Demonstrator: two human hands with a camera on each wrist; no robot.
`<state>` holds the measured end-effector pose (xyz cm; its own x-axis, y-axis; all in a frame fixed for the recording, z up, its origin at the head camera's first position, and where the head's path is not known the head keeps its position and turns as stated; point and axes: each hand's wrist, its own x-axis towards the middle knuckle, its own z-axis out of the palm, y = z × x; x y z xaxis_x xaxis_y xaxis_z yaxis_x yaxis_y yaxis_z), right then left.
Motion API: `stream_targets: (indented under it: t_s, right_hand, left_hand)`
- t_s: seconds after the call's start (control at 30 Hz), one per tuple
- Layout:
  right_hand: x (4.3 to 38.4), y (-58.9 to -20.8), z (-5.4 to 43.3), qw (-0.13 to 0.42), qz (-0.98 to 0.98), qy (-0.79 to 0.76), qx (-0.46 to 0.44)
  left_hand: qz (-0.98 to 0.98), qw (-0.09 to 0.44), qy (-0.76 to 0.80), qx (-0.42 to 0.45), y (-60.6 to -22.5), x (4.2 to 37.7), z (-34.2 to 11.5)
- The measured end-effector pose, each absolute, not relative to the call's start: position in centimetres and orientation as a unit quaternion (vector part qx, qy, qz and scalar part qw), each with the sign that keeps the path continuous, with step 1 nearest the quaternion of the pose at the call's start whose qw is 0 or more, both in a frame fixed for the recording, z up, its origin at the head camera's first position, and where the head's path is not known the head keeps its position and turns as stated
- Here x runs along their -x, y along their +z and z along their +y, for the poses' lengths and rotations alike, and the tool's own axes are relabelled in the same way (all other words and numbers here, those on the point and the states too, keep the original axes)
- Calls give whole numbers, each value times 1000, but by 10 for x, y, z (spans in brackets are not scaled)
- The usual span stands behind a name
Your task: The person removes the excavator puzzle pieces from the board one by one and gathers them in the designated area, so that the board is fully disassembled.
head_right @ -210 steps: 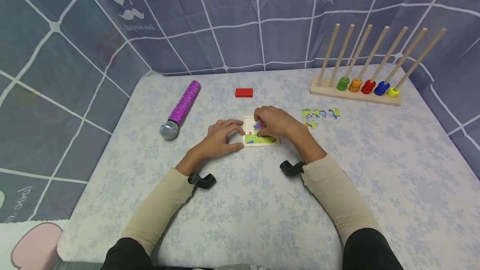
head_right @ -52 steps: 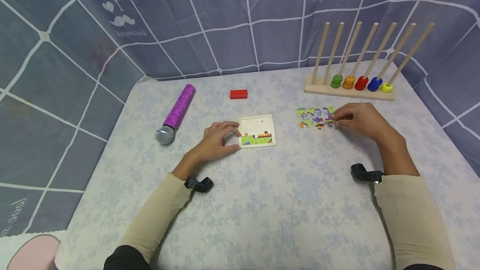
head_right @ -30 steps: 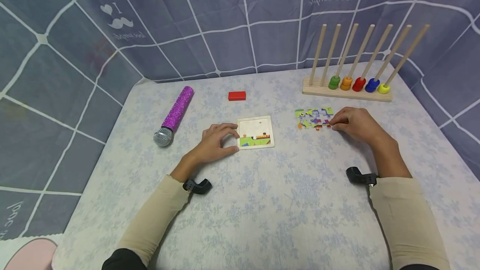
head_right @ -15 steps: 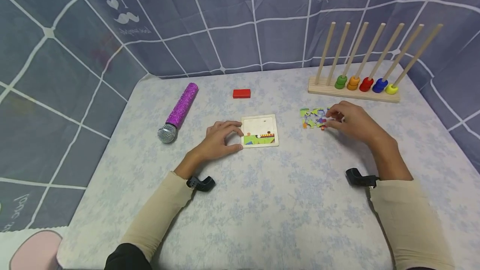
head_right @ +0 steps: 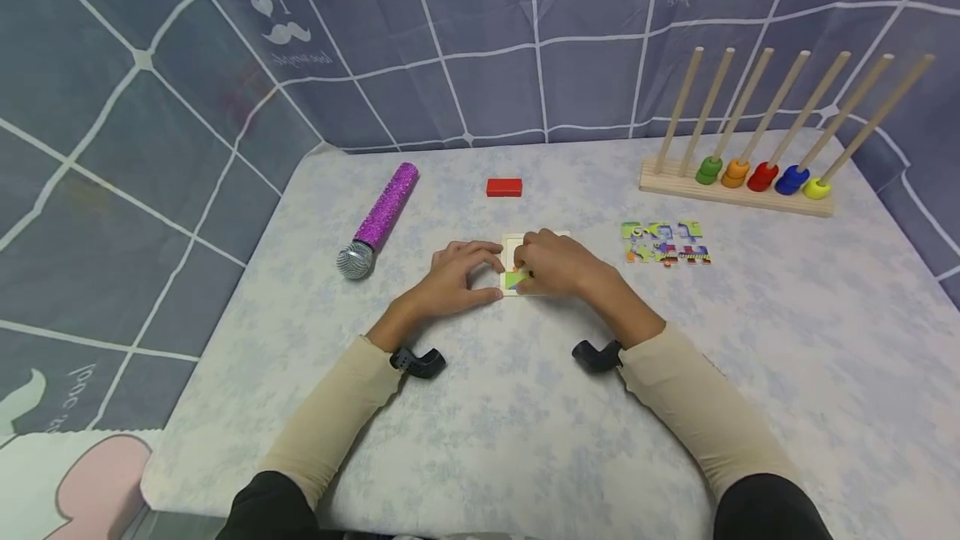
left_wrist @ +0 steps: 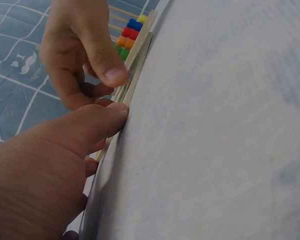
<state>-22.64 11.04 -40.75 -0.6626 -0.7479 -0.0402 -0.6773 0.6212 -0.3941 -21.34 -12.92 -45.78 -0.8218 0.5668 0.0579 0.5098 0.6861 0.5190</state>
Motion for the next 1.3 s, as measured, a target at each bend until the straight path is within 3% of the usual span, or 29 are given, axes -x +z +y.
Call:
stream_targets:
  t_s: [0.27,0.63,1.0,1.3]
  right_hand:
    - [225,-412,109,125,890,-216,381]
    - [214,-408,93,82,912,-175,362]
    - [208,-409,95,-2,918,-109,381]
    - [220,-401,116,-6,908,-186,376]
  left_hand:
    - [919,55,259,-291,-456,212,-126]
    - [919,49,263,-290,-456,213,-128]
    - [918,50,263,-294,-455,211,-126]
    - [918,45,262,-295,-456,212,-127]
